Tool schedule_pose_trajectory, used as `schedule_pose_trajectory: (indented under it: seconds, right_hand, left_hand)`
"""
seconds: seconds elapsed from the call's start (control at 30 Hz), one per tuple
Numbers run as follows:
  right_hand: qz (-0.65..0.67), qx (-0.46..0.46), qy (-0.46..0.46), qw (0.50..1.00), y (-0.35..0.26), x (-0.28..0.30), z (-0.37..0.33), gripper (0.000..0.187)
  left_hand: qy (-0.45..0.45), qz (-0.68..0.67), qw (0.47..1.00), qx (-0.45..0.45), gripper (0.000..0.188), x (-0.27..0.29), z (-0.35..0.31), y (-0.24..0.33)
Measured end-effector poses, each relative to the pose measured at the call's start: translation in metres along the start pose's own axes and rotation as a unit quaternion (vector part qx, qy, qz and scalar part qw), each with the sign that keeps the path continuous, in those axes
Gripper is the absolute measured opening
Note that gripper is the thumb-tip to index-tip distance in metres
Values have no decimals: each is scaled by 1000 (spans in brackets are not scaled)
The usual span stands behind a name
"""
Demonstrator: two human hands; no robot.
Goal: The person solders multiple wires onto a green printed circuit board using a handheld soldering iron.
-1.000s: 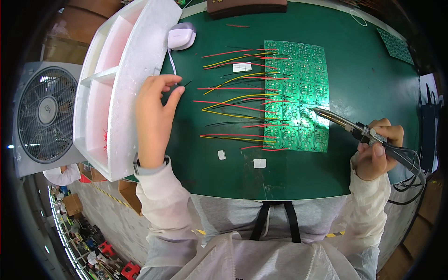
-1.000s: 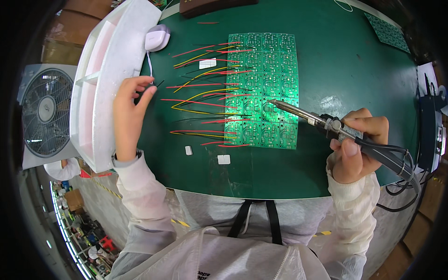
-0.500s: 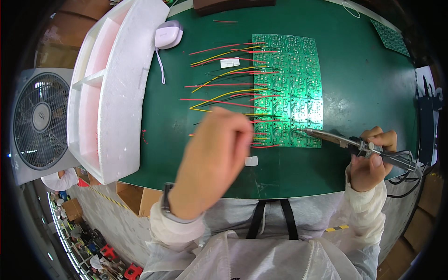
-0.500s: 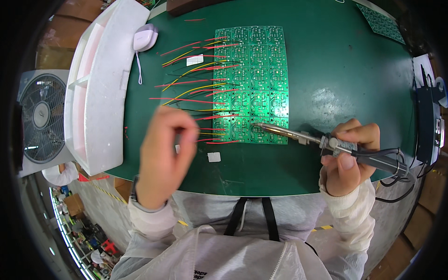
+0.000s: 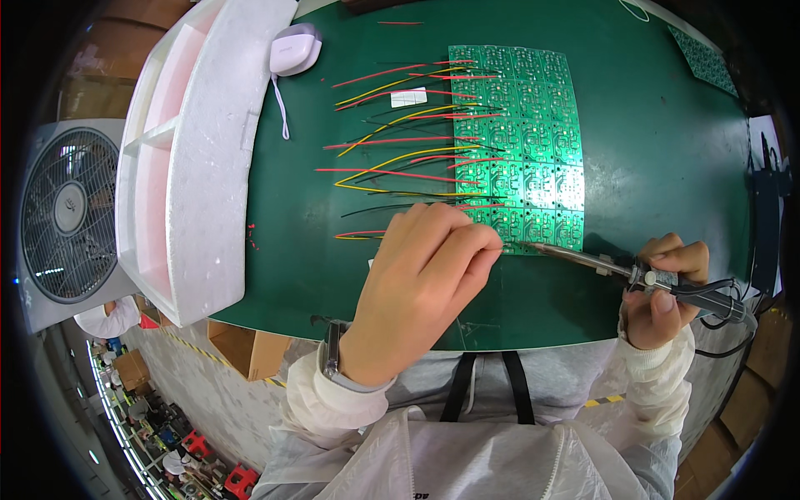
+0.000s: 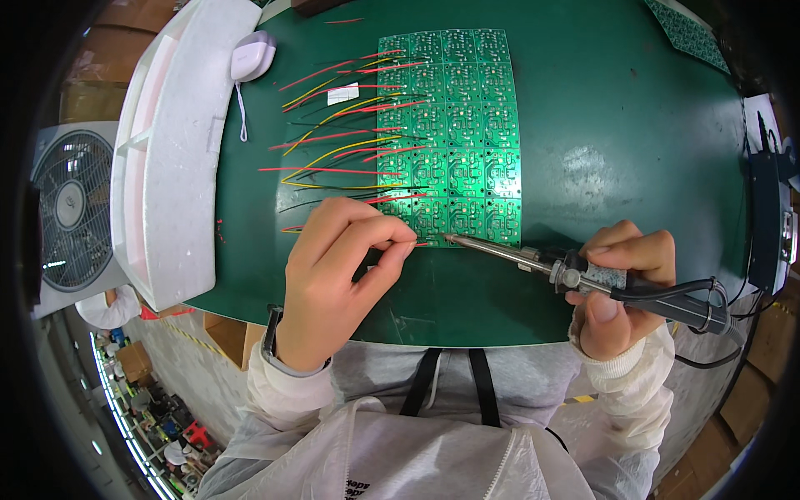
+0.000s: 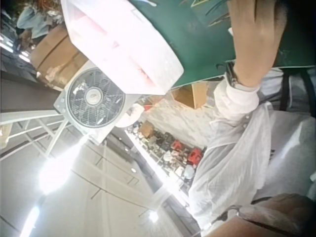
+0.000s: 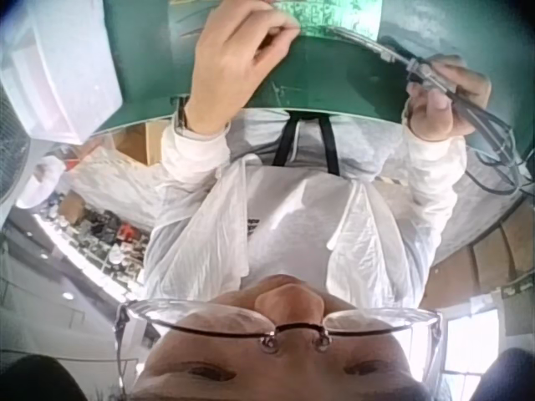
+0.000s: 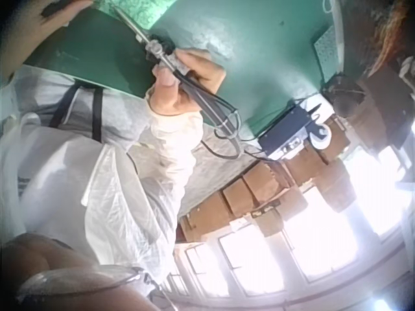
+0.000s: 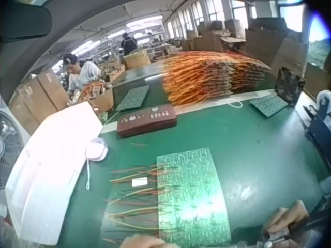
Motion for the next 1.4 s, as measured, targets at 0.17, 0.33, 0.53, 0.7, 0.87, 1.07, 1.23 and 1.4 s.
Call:
schedule_pose_trajectory:
  seconds: [0.17, 0.33, 0.53, 0.7, 0.87, 1.07, 1.23, 1.4]
  right_hand:
    - [-3, 13, -11, 1000, 0, 1, 0, 37]
    - [-18, 19, -26, 999, 0, 0, 0, 36]
    - [-47, 30, 2, 998, -3, -6, 1, 32]
    - [-50, 31, -3, 998, -2, -4, 1, 32]
    - [-46, 21, -63, 997, -2, 0, 0, 35]
    - [-48, 26, -86, 995, -2, -2, 0, 34]
    - [-49, 30, -85, 995, -2, -1, 0, 33]
    - [-43, 37, -83, 995, -1, -1, 0, 34]
  left_hand:
    - [-6, 2, 1000, -3, 18, -5, 0, -5]
    - [-9, 1, 1000, -4, 19, -6, -1, -7]
    - [-7, -29, 1000, -4, 18, -6, 0, -8]
    - [-8, -17, 1000, -19, 19, -6, 2, -7]
    - [-5, 0, 999, -36, 20, -7, 2, -5]
    - [-7, 28, 999, -31, 20, -7, 0, -5]
    - [-6, 20, 999, -24, 20, -9, 0, -7]
    - [-8, 16, 1000, -24, 21, -9, 0, -8]
Point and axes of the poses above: each hand's wrist, its own z-axis towards the middle knuckle, its own x-axis out of the back of the hand, y = z × x, the point moved 4 cm from there along z, towards the middle knuckle, and after that the axes turned 15 degrees about -z, right-handed, at the moved point
